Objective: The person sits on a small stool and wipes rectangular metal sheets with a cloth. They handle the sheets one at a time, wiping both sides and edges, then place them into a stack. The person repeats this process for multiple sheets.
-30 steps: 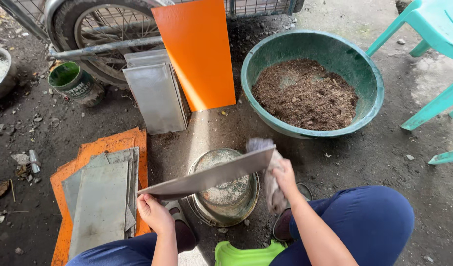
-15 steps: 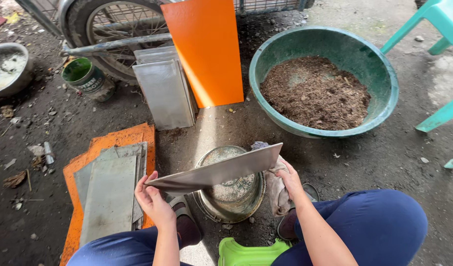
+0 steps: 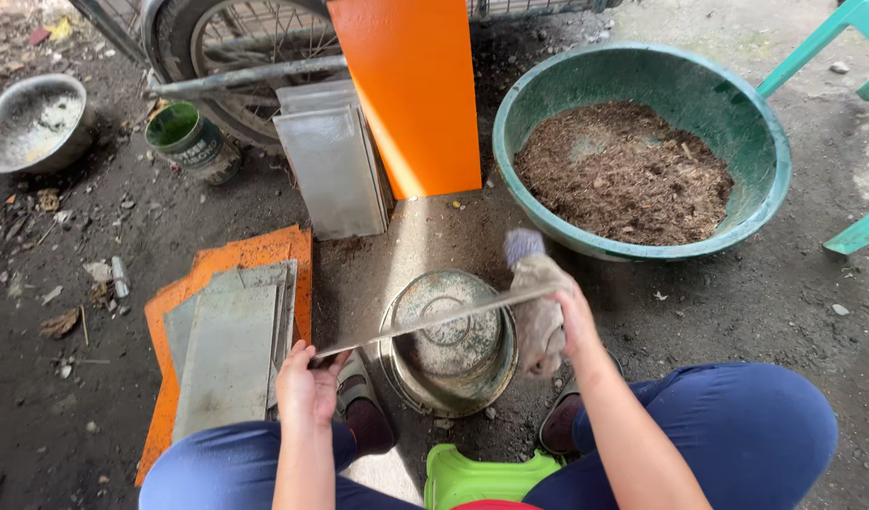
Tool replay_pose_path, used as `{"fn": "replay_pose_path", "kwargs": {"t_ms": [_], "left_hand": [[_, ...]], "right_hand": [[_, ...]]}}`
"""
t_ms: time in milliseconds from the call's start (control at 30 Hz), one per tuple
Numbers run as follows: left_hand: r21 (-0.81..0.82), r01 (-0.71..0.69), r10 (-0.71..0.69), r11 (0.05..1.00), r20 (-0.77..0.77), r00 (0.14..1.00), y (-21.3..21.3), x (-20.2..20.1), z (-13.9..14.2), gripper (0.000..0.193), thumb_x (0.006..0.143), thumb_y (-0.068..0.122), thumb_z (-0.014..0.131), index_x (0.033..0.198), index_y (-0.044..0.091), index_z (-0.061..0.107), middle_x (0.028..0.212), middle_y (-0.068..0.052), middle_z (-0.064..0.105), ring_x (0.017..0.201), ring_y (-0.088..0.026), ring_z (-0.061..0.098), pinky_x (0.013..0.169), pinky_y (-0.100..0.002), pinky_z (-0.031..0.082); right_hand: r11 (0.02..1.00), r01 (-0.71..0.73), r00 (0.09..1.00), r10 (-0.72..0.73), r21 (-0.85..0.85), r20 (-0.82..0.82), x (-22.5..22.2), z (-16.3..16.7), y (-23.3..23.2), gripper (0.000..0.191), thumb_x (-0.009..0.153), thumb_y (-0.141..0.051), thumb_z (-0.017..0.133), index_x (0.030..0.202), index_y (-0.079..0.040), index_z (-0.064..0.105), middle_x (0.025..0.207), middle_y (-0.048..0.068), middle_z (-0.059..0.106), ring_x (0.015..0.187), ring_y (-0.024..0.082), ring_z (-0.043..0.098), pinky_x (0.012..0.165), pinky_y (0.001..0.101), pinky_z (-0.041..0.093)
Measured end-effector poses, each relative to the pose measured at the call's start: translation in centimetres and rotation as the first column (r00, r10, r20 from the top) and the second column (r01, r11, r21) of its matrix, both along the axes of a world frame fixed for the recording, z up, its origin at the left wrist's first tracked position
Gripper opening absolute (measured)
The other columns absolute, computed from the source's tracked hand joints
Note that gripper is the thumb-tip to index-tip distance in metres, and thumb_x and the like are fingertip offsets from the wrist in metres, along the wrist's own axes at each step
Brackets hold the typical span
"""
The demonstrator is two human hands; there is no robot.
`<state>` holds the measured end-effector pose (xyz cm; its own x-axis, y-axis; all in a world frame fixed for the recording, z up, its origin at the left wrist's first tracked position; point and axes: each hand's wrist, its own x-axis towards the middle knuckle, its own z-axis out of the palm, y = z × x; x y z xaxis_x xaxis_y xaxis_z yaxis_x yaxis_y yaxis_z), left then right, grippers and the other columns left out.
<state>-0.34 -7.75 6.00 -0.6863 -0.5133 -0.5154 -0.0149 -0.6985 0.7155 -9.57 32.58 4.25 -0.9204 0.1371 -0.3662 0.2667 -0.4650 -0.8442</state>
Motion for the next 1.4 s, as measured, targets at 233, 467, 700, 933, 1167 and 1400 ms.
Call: {"fn": "replay_pose_path", "kwargs": {"t_ms": [233,467,700,933,1167,1400], "left_hand": [[0.074,-0.052,0.068,0.996,-0.230,0.971,5.9,2.8,-5.3,0.055,0.099,0.007,0.041,0.153,-0.003,0.037,0.146,-0.024,0.055,0.128,-0.033,0.058,0.108,-0.047,0.050],[0.358,-0.135,0.209,0.924,-0.176,0.962,7.7,5.6,-8.4,0.057,0.098,0.007,0.042,0.155,0.011,0.040,0.152,-0.014,0.051,0.137,-0.033,0.051,0.112,-0.054,0.042],[0.149,-0.351,0.331,0.924,0.147,0.932,7.9,5.0,-8.9,0.053,0.100,0.010,0.046,0.153,0.014,0.044,0.144,-0.012,0.055,0.127,-0.027,0.053,0.106,-0.051,0.042],[-0.476,0.530,-0.223,0.702,0.559,0.799,3.3,2.0,-8.4,0.038,0.106,0.028,0.058,0.129,0.000,0.070,0.110,-0.013,0.075,0.102,-0.024,0.067,0.091,-0.034,0.049],[-0.134,0.428,-0.402,0.894,0.185,0.897,4.3,0.6,-10.1,0.025,0.102,0.020,0.065,0.115,-0.001,0.071,0.101,-0.002,0.070,0.092,-0.013,0.059,0.084,-0.030,0.046],[-0.260,0.386,-0.293,0.885,0.331,0.897,6.1,0.2,-10.9,0.019,0.100,0.020,0.063,0.109,0.006,0.072,0.095,0.003,0.071,0.089,-0.009,0.059,0.087,-0.027,0.044]], "right_hand": [[0.820,0.019,0.994,0.046,0.572,-0.098,-4.1,1.8,6.4,0.058,0.074,-0.002,0.065,0.132,-0.011,0.070,0.115,0.012,0.072,0.097,0.020,0.066,0.082,0.0329,0.053],[0.314,0.260,0.954,0.064,0.913,-0.294,-4.0,3.7,9.4,0.051,0.081,-0.011,0.073,0.131,-0.017,0.072,0.123,0.022,0.055,0.110,0.036,0.061,0.095,0.0428,0.051],[-0.249,0.010,0.890,0.443,0.968,0.105,-0.2,5.9,-6.9,0.050,0.079,-0.023,0.074,0.127,-0.033,0.069,0.129,0.015,0.059,0.113,0.037,0.059,0.089,0.0503,0.050],[-0.185,0.008,0.570,0.808,0.983,0.148,8.2,-1.0,-24.0,0.049,0.080,-0.022,0.066,0.127,-0.034,0.069,0.148,0.014,0.046,0.127,0.044,0.046,0.101,0.0695,0.033],[-0.213,0.101,0.603,0.790,0.972,0.110,6.3,-2.6,-22.2,0.047,0.082,-0.021,0.065,0.127,-0.030,0.070,0.146,0.011,0.048,0.121,0.043,0.048,0.098,0.0669,0.037],[-0.323,0.129,0.711,0.689,0.938,0.140,2.4,-2.6,-19.0,0.043,0.083,-0.022,0.066,0.122,-0.039,0.069,0.144,0.011,0.048,0.117,0.045,0.052,0.094,0.0657,0.038]]}}
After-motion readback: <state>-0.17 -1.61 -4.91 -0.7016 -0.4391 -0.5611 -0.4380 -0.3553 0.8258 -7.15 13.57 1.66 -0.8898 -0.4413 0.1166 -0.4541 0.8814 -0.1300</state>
